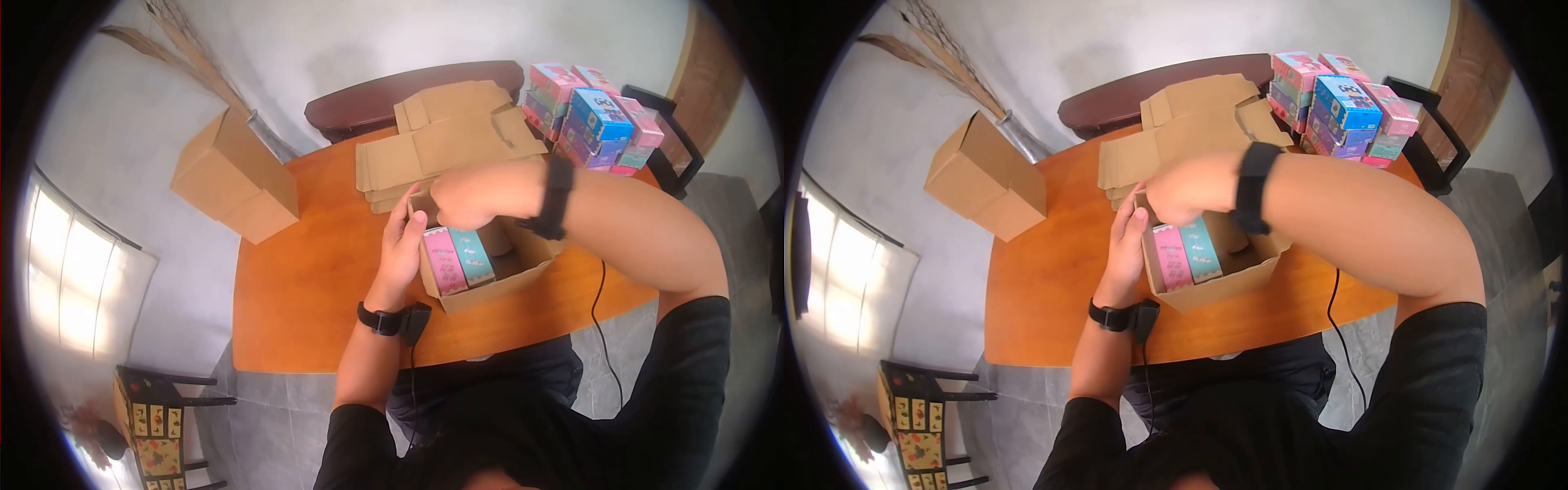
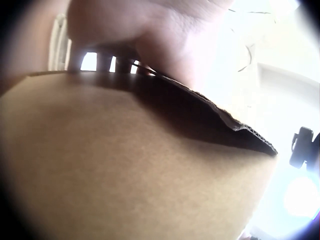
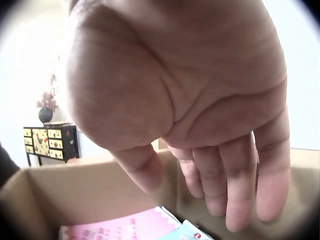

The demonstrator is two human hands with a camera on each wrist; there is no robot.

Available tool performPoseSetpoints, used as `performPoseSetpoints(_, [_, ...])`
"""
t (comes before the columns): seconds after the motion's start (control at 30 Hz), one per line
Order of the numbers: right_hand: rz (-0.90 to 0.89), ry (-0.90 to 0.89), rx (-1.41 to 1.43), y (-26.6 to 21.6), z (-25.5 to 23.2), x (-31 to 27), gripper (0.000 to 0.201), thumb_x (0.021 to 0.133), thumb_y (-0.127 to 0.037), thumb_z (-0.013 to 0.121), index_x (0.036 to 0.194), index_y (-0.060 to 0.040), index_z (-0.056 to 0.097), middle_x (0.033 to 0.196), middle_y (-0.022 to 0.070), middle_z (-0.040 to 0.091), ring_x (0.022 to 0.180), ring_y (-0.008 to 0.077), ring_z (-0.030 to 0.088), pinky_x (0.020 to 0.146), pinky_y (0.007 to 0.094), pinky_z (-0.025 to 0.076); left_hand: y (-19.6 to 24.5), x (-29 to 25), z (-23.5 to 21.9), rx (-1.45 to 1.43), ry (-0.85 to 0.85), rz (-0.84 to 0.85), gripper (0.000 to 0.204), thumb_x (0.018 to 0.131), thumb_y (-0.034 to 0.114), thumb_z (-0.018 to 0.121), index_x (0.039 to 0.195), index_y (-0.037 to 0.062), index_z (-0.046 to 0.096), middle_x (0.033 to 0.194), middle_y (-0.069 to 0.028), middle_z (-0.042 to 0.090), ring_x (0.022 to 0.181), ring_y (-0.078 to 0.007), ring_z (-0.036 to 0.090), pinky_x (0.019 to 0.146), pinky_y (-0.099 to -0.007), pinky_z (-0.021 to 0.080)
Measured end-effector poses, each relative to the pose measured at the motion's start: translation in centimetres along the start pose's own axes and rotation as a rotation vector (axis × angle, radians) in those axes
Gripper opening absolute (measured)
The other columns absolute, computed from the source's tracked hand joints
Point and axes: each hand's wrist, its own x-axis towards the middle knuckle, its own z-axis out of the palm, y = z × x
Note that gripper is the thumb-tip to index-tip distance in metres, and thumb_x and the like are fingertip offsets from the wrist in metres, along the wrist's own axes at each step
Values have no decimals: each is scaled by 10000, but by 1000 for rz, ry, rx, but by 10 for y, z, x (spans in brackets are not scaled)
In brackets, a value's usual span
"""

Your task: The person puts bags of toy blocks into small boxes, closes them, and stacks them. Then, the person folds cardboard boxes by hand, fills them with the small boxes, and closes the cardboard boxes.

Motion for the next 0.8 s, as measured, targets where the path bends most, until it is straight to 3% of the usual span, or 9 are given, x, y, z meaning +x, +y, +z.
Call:
performPoseSetpoints(0.03, [9, -1, -1, 7, -3, -12, 272, 899, -191, 565, 997, 15, 713, 1038, 228, 690, 987, 360, 655, 849, 441, 500, -1, 0, -1, 0, 10, -12, 593, 1029, 263, 542, 1490, -44, 331, 1394, -139, 514, 1260, -198, 499, 1072, -329, 392])
performPoseSetpoints(0.17, [-37, 548, 382, 73, 3, -74, 404, 908, -311, 627, 1157, 7, 632, 1054, 174, 690, 974, 327, 656, 828, 402, 509, -7, -1, -4, -14, 7, -30, 581, 1032, 254, 531, 1487, -48, 334, 1404, -142, 507, 1266, -202, 493, 1076, -330, 388])
performPoseSetpoints(0.3, [389, 945, 418, 172, 19, -124, 480, 875, -316, 677, 1216, 16, 620, 1088, 187, 693, 996, 297, 665, 861, 365, 513, -5, -1, -2, -8, -6, -21, 574, 1038, 256, 511, 1483, -59, 332, 1412, -150, 499, 1283, -208, 481, 1083, -335, 383])
performPoseSetpoints(0.37, [592, 1052, 307, 238, 41, -143, 528, 852, -376, 679, 1193, 25, 637, 1075, 229, 697, 1027, 351, 665, 902, 399, 511, -2, -1, -1, -13, -20, -19, 585, 1040, 274, 502, 1485, -62, 324, 1416, -153, 497, 1287, -210, 480, 1086, -336, 382])
performPoseSetpoints(0.53, [912, 979, 534, 322, 96, -159, 733, 844, -465, 682, 1285, 106, 552, 1227, 281, 632, 1143, 360, 624, 964, 389, 485, 8, -3, 9, 65, 10, -5, 591, 1039, 306, 498, 1492, -37, 332, 1407, -137, 509, 1283, -214, 494, 1082, -340, 389])
performPoseSetpoints(0.6, [966, 947, 733, 320, 101, -161, 887, 832, -544, 677, 1361, 136, 466, 1325, 302, 568, 1221, 368, 580, 1005, 382, 461, 9, -3, 8, 77, 4, -8, 602, 1038, 318, 500, 1492, -39, 330, 1408, -137, 508, 1284, -214, 493, 1082, -339, 388])
performPoseSetpoints(0.7, [1006, 912, 726, 343, 119, -150, 905, 834, -565, 677, 1353, 145, 463, 1337, 285, 552, 1219, 342, 564, 1005, 354, 449, 9, -3, 9, 93, 10, -16, 624, 1034, 342, 507, 1492, -42, 326, 1408, -137, 506, 1284, -213, 491, 1081, -339, 388])
performPoseSetpoints(0.73, [921, 722, 862, 351, 122, -157, 920, 820, -575, 674, 1406, 94, 440, 1366, 265, 533, 1245, 343, 540, 1024, 386, 433, 9, -3, 9, 89, 14, -14, 637, 1031, 354, 511, 1493, -42, 323, 1409, -138, 505, 1283, -212, 490, 1081, -339, 388])
performPoseSetpoints(0.8, [964, 727, 1054, 311, 111, -167, 902, 817, -581, 667, 1418, 56, 448, 1389, 254, 514, 1265, 340, 519, 1032, 408, 423, 9, -3, 8, 96, 9, -16, 652, 1029, 365, 515, 1494, -48, 317, 1410, -139, 503, 1283, -213, 490, 1081, -339, 388])
